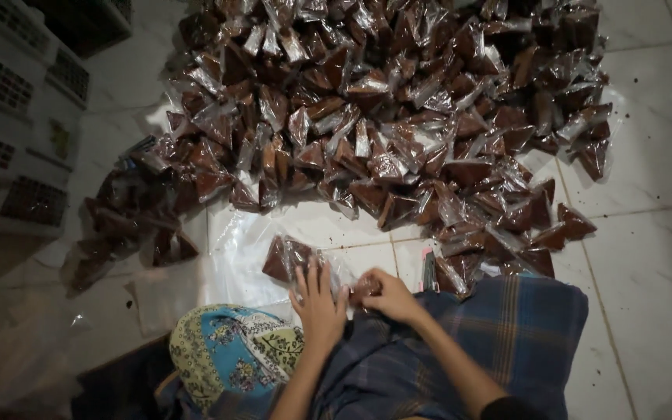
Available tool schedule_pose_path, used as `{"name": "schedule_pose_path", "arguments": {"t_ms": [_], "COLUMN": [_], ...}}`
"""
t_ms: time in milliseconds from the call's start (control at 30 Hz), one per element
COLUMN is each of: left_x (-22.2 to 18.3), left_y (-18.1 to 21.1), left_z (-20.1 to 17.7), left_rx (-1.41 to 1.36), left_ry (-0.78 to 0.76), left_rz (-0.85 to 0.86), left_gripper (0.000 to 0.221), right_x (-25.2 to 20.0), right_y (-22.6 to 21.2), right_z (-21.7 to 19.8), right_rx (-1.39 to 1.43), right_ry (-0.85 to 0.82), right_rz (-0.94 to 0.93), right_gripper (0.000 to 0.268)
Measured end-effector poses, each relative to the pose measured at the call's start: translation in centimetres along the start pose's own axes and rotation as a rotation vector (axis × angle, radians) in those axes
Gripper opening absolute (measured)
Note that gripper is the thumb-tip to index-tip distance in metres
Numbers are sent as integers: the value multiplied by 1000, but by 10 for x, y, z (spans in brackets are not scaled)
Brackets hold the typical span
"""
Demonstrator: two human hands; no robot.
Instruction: Labeling and packaging individual snacks into plastic bags and sealing them with a lighter.
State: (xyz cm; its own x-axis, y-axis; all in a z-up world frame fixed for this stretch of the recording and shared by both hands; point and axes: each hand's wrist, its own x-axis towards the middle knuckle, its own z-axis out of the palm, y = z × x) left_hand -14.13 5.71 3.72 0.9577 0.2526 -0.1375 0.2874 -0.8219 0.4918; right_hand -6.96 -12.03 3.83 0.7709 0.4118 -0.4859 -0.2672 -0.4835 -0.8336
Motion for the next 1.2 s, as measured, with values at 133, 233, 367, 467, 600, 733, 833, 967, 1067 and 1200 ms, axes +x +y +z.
{"name": "schedule_pose_path", "arguments": {"t_ms": [133,233,367,467,600,733,833,967,1067,1200], "left_x": [-12,-5,-3,10,13,6,1,-5,1,2], "left_y": [-8,-10,-9,-35,-50,-26,-11,-26,-19,6], "left_z": [4,6,10,22,26,10,9,32,32,6], "left_rx": [63,198,284,333,448,370,295,336,434,258], "left_ry": [-57,217,275,371,379,276,154,142,299,43], "left_rz": [153,272,283,185,-30,-77,-31,39,125,57], "left_gripper": [66,79,47,31,8,39,13,9,39,86], "right_x": [29,40,50,34,-14,-25,4,-15,-19,15], "right_y": [5,2,10,5,-12,-23,30,-14,2,83], "right_z": [26,20,43,40,5,-86,-103,-99,-150,-221], "right_rx": [417,485,-196,-306,-248,-948,-710,-287,-539,-863], "right_ry": [160,-165,163,116,110,667,496,405,573,569], "right_rz": [89,61,-115,-92,-183,319,556,210,168,519], "right_gripper": [60,51,45,22,20,56,68,52,46,75]}}
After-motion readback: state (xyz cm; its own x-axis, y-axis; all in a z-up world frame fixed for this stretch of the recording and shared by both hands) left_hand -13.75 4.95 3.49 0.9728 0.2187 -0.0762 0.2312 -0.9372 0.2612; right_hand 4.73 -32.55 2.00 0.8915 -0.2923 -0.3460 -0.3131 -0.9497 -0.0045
